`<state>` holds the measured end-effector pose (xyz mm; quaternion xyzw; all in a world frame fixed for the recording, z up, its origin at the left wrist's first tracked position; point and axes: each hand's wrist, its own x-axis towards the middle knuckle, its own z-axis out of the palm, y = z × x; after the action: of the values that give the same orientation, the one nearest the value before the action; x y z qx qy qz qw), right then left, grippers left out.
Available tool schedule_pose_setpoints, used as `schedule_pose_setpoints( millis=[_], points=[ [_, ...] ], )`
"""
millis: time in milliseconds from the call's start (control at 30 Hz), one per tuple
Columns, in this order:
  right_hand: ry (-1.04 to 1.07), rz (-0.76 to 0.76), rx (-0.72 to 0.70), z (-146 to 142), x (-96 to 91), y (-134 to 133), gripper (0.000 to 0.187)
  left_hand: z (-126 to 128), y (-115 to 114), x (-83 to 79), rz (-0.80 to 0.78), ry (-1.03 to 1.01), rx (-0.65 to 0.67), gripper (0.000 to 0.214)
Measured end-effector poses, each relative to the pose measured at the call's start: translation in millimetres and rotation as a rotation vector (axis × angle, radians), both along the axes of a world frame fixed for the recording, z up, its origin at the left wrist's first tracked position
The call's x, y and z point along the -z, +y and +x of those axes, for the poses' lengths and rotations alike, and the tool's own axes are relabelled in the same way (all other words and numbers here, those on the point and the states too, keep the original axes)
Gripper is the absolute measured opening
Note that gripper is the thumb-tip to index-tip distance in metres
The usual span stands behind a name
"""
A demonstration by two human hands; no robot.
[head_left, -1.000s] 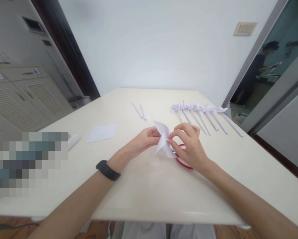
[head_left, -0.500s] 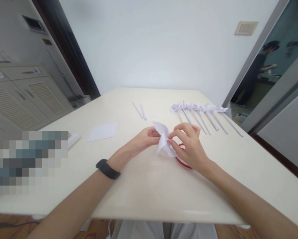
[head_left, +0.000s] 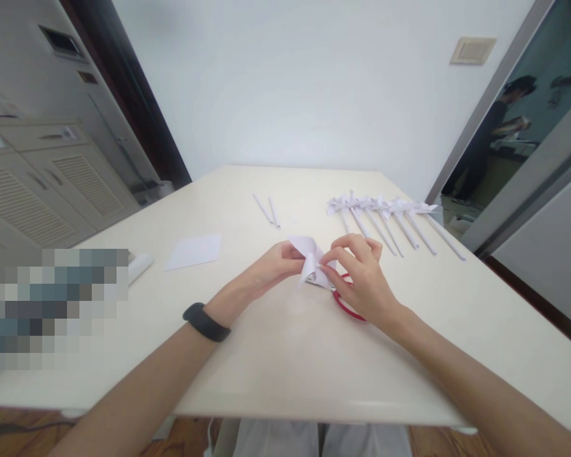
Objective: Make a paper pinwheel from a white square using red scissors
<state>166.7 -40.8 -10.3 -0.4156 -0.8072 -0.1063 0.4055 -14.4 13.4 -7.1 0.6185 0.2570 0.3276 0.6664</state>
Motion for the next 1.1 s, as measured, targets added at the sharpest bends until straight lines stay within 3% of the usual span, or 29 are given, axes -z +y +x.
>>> schedule_pose_setpoints(
  millis=[233,633,733,867,967,1100],
  points=[
    [0.009,-0.03,0.0,0,0.4,-1,0.006,0,-2,-2.7,-0.068,-0.019,0.004,0.02],
    [-0.009,-0.029,0.023,-1,1.2,-1,0.005,1,1,2.6,-0.043,-0.011,0.021,0.017],
    [0.007,-0.036,0.051,2,-0.1,0,0.005,0,5,4.2,0.011,0.009,-0.026,0.015],
    [0.047,-0.05,0.109,7,-4.8,2,0.005,-14,25,10.3,0.241,0.164,-0.247,0.02],
    [0.065,-0.073,0.138,8,-6.6,3,0.006,-29,44,16.8,0.749,0.634,-0.462,0.024],
    [0.046,-0.109,0.127,7,-5.2,4,0.008,-44,59,28.6,0.899,0.823,-0.554,0.027]
  ],
)
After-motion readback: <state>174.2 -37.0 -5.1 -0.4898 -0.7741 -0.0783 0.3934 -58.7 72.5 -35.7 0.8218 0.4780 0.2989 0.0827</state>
